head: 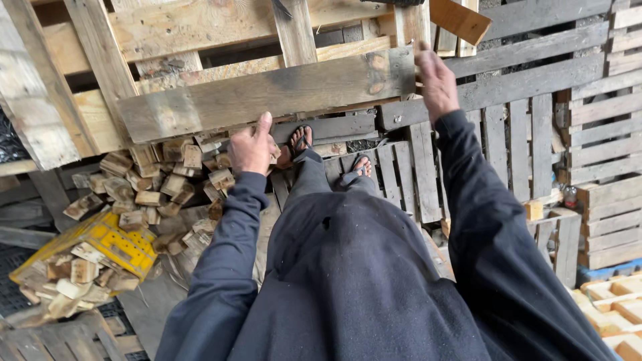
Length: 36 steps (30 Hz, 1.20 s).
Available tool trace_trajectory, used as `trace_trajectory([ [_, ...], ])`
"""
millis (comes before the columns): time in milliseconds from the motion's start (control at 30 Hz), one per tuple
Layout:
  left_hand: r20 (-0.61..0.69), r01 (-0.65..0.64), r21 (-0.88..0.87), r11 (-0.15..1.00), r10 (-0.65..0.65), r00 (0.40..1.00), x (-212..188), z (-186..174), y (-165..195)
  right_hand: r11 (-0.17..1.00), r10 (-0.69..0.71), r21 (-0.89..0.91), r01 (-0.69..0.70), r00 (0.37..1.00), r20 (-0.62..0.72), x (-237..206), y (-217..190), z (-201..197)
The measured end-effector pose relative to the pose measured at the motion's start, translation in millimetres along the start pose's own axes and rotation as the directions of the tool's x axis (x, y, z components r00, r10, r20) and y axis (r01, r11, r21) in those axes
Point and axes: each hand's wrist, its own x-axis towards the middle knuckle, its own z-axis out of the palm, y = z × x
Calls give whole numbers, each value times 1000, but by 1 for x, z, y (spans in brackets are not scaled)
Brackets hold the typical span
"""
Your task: The person uses a hammer to drive nails into wooden pallets, securing planks and small blocks in place. They repeatedly pick up nails, position wood pieces, and hammer them onto the pallet structure.
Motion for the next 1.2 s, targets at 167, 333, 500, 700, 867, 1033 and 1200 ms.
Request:
trace_trajectory([
  [167, -46, -724, 242, 646, 753, 657, -24, 51, 56, 839, -292, -423, 342, 939, 180, -26, 19, -25],
  [333, 362, -813, 489, 317, 774, 520, 4, 132, 157, 292, -478, -782, 550, 792, 379, -8, 34, -9],
  [500, 610, -807, 555, 202, 561, 560, 24, 163, 176, 254, -471, -812, 526, 800, 371, 22, 45, -1],
  [700, 498, -866, 434, 248, 735, 460, 21, 166, 152, 292, -605, -697, 655, 691, 396, 32, 64, -14],
  [867, 455, -890, 416, 185, 805, 380, 22, 154, 140, 315, -617, -677, 666, 685, 387, 31, 69, -17],
  [1033, 436, -900, 424, 105, 847, 305, 24, 149, 137, 352, -621, -658, 666, 692, 368, 28, 65, -16],
  [1200, 432, -917, 393, 72, 866, 253, 24, 151, 135, 329, -618, -679, 656, 693, 371, 29, 68, -17],
])
